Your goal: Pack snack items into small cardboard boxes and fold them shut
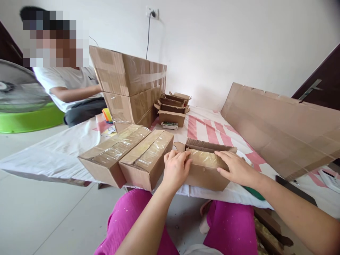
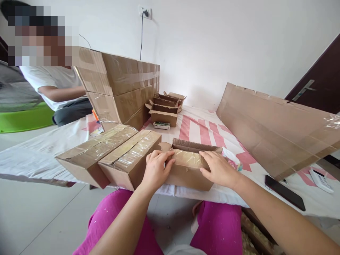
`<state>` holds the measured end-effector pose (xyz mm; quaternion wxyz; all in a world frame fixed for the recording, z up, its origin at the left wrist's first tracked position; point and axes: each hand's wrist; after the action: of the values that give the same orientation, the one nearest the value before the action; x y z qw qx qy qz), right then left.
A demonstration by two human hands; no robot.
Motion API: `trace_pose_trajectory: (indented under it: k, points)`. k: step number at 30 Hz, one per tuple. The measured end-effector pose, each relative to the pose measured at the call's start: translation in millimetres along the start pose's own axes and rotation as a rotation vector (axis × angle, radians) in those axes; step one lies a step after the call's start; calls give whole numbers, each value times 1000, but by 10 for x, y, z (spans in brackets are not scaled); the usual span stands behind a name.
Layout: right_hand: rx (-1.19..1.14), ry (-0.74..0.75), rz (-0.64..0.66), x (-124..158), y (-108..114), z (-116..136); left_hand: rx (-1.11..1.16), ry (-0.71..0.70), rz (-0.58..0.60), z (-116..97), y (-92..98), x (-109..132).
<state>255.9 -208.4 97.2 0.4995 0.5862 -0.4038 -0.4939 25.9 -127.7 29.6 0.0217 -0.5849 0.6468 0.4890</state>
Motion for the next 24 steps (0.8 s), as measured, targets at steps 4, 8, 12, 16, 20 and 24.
trace_pose_trajectory:
  k: [4, 8, 12, 16, 20, 24]
  points:
    - [-26, -5, 35, 0, 21, -6, 3, -5, 73, -6, 38, -14]
    - [-69, 14, 36, 18, 4, -34, -3, -41, 98, 22, 41, -34]
    - [-91, -5, 13, 24, -14, -50, -1, -53, 82, 55, 15, -46]
    - [-123, -52, 37, 11, 3, -50, -11, -43, 83, 63, 10, -48]
    - [-166, -49, 21, -11, 4, -62, -15, -39, 80, 57, 9, -46]
    - [-175, -3, -73, -4, -27, -74, 9, -10, 27, 40, 5, -29]
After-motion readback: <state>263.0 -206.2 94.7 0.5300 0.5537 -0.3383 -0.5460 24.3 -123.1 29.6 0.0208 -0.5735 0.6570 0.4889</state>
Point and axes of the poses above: each hand's wrist, its own x-axis away from the middle knuckle, its own y-axis out of the back of the hand, z = x × y, and after that the axes turned 1 degree about x, right-handed
